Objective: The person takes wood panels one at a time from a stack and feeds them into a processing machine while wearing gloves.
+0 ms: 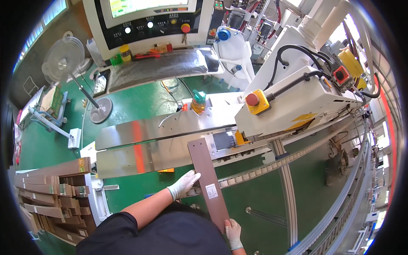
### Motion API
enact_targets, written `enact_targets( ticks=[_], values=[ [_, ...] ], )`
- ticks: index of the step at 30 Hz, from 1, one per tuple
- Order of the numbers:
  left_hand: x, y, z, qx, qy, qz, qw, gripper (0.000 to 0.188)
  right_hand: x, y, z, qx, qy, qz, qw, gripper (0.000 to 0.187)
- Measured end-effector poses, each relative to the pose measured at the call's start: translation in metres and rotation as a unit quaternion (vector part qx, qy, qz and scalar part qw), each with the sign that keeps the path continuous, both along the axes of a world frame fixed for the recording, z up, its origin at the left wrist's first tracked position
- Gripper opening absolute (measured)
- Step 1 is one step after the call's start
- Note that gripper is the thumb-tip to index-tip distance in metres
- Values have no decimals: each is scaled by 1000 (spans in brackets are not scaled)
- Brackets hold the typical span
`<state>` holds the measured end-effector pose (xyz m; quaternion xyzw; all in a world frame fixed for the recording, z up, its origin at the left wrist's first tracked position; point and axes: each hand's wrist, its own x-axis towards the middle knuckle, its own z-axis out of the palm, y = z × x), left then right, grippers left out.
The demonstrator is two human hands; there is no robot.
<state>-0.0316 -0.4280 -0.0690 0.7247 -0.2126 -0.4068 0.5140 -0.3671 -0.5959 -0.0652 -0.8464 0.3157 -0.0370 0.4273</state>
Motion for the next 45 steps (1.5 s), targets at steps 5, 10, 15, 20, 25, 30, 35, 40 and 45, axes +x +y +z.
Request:
enact_targets(
  ticks=[5, 10, 15, 20, 25, 30, 35, 40, 45],
  values=[
    [-1, -15, -37, -84, -4, 86, 993, 35, 28, -5, 23, 11, 73, 22, 997, 47],
    [-9, -47, -45, -82, -28, 186, 979, 43, 58, -3, 47, 65, 32, -89, 993, 39],
    [11, -65, -8, -29, -28, 123, 992, 36, 62, -29, 44, 46, 21, -69, 996, 44],
    [18, -105, -8, -15, -40, 71, 997, 34, 63, -69, 34, 16, 24, -88, 996, 50],
    [12, -151, -23, -29, 52, 91, 994, 30, 63, -110, 40, 26, 18, -125, 992, 53],
    [12, -198, -19, -4, -31, 65, 997, 35, 55, -159, 32, 30, 7, -145, 989, 52],
    [8, -250, -8, -14, -83, 57, 995, 41, 44, -203, 20, 48, -10, -194, 980, 47],
    [-1, -314, -19, -78, 221, 127, 964, 42, 34, -262, 11, 50, -26, -217, 974, 44],
    [1, -374, -2, -69, 228, 106, 965, 45, 19, -323, -16, 39, -61, -269, 960, 33]
  ],
)
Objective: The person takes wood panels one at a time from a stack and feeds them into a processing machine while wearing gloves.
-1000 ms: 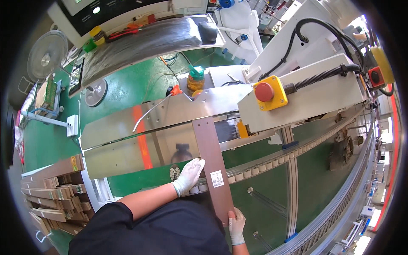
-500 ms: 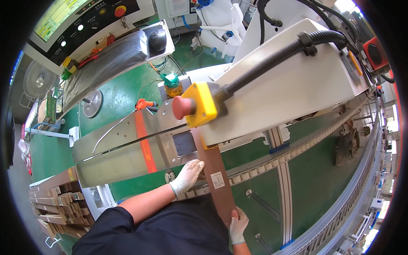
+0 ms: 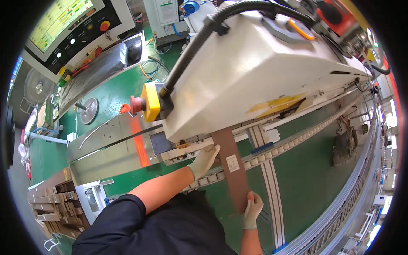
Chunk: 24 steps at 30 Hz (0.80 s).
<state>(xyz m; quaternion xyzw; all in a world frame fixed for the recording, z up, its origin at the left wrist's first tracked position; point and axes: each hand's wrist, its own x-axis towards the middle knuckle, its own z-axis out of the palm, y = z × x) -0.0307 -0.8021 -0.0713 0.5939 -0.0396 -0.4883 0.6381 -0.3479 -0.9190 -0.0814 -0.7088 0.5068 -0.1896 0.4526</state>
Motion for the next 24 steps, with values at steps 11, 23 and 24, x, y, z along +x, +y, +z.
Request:
enact_targets(
  ticks=[11, 23, 24],
  values=[
    [-31, 13, -23, -43, -387, -169, 906, 36, 40, -97, 49, -402, 145, 52, 903, 28],
    [-65, 322, 41, 319, -545, -147, 762, 53, 201, 152, 31, -308, 20, 575, 757, 33],
    [-69, 343, 44, 355, -536, -131, 754, 52, 209, 174, 39, -262, 10, 623, 737, 39]
  ],
)
